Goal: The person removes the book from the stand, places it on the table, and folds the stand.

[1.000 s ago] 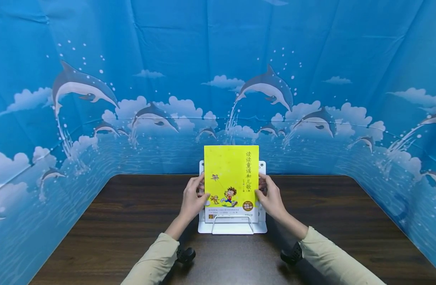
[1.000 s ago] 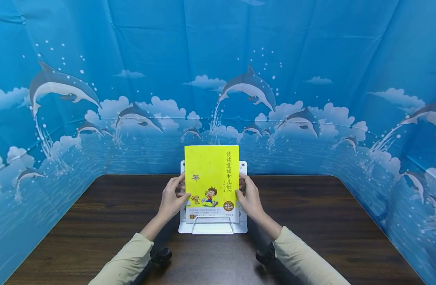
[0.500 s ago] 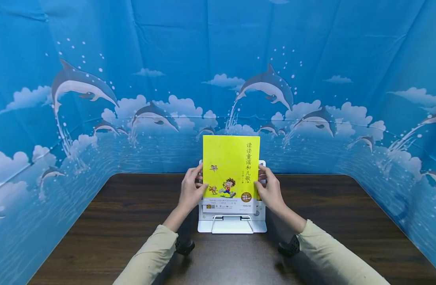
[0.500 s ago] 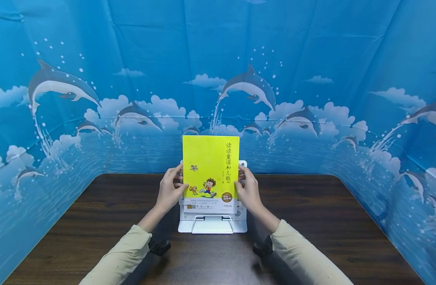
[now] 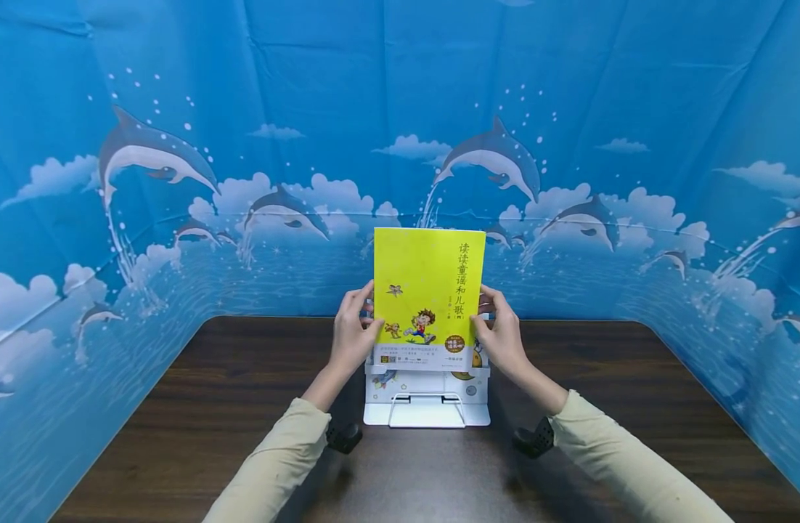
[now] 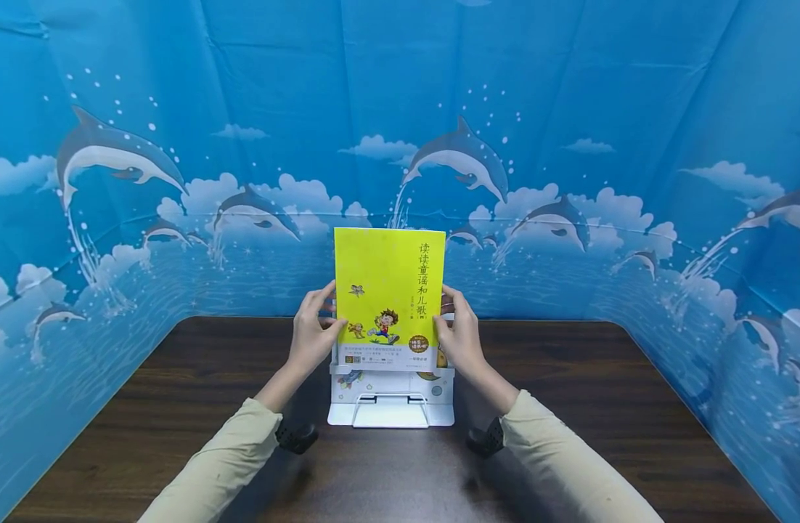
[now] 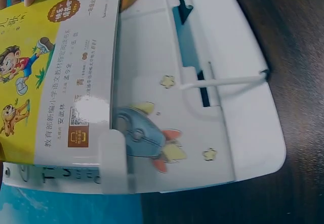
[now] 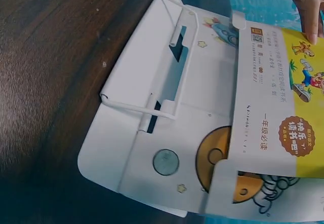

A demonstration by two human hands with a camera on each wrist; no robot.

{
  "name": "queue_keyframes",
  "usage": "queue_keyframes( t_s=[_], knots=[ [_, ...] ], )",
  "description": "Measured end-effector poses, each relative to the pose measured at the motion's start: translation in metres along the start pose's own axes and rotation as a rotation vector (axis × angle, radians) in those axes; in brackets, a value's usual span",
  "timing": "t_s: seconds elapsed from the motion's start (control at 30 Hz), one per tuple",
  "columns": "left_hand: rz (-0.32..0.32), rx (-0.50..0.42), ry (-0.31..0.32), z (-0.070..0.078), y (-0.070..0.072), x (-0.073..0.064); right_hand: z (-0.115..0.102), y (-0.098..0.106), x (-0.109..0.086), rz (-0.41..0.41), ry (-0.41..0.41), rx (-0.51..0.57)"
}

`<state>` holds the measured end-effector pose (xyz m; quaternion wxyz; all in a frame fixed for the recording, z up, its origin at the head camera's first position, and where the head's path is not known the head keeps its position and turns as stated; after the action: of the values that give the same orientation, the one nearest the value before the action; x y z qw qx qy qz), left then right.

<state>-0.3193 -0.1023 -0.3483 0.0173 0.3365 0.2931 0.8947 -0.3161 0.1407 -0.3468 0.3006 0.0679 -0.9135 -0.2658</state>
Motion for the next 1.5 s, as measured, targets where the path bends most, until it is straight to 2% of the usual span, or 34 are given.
queue_keyframes(
  t_s=[0.17,0.4,0.47,0.7,0.97,1.2,1.5],
  knots=[
    [0.014,-0.003,-0.031,0.006,0.003,0.004,-0.009,0.007,0.002,0.014,0.033,-0.02],
    [0.03,-0.02,-0.061,0.014,0.004,0.007,-0.014,0.014,0.003,0.014,0.037,-0.027],
    [0.023,-0.032,-0.059,0.017,0.004,0.007,-0.016,0.017,0.002,0.02,0.037,-0.02],
    [-0.033,-0.077,-0.034,0.025,-0.002,0.005,-0.045,0.03,-0.005,0.024,0.039,-0.03],
    [-0.111,-0.113,-0.002,0.04,-0.014,0.003,-0.011,0.044,-0.013,-0.01,-0.037,-0.049],
    [-0.18,-0.17,0.063,0.047,-0.03,-0.003,-0.009,0.059,-0.029,-0.049,-0.055,-0.051],
    [-0.239,-0.262,0.091,0.063,-0.055,-0.012,-0.001,0.084,-0.047,-0.178,-0.251,-0.052]
  ],
)
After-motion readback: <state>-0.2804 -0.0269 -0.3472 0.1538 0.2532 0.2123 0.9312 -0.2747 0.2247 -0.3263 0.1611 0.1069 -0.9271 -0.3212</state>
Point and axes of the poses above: each hand's wrist, its own x-axis towards the middle knuckle, its own y-axis out of the back of the hand, z = x × y, the point moved 3 cm from there along x, towards the middle knuckle, and after that the axes turned 15 degrees about -z, right-handed, at the moved point
